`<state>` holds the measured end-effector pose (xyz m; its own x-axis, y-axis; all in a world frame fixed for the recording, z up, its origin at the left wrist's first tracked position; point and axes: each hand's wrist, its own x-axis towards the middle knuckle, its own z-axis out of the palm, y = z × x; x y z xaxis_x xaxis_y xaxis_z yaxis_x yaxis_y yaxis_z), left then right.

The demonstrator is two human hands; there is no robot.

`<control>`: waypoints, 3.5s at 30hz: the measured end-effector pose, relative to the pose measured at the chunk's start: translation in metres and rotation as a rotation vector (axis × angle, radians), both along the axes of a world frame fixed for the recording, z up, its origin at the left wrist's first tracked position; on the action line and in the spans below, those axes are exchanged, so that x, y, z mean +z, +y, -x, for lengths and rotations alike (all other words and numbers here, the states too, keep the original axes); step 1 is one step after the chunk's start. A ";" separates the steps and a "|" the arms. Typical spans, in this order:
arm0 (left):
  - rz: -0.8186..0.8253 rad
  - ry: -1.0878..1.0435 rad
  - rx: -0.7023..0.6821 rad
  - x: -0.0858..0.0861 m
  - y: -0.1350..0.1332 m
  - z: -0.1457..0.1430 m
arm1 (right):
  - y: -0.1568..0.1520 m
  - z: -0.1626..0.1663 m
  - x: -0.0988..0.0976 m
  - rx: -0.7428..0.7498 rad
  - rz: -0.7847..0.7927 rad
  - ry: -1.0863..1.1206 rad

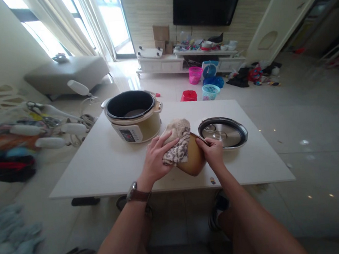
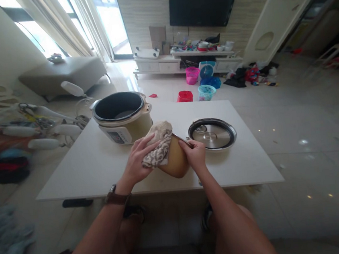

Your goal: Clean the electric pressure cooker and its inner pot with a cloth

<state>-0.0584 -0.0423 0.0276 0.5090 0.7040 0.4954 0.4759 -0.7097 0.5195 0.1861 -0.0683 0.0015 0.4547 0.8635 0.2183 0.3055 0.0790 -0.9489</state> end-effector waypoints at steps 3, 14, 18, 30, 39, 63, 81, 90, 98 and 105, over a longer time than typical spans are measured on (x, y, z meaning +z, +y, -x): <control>0.088 -0.074 0.021 -0.008 0.010 -0.006 | 0.003 -0.001 -0.003 -0.004 0.013 -0.020; 0.674 -0.783 0.432 -0.043 0.048 -0.021 | 0.007 0.000 -0.008 -0.118 -0.004 -0.195; 0.386 -0.587 0.345 -0.034 0.031 -0.030 | 0.008 -0.003 -0.008 -0.124 -0.008 -0.223; 0.055 -0.162 0.150 -0.018 0.011 -0.042 | 0.016 -0.011 -0.014 -0.107 0.018 -0.163; 0.594 -0.747 0.410 -0.050 0.047 -0.029 | 0.014 -0.016 -0.022 -0.081 -0.033 -0.121; 0.004 -0.162 0.057 -0.019 0.014 -0.037 | 0.017 -0.031 -0.028 -0.013 0.030 -0.047; 0.736 -0.940 0.623 -0.068 0.052 -0.033 | 0.016 -0.029 -0.028 -0.007 -0.003 -0.046; 0.193 -0.412 0.241 -0.032 0.021 -0.038 | 0.018 -0.032 -0.032 -0.013 0.030 -0.014; 0.088 -0.253 0.083 -0.023 0.018 -0.032 | 0.018 -0.028 -0.031 -0.015 0.037 -0.023; 0.341 -0.503 0.231 -0.033 0.029 -0.034 | 0.017 -0.027 -0.029 -0.020 0.032 -0.041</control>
<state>-0.0240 -0.0137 -0.0052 0.0895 0.9273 0.3635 0.2362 -0.3743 0.8967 0.2134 -0.0512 -0.0271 0.4629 0.8614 0.2090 0.3452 0.0420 -0.9376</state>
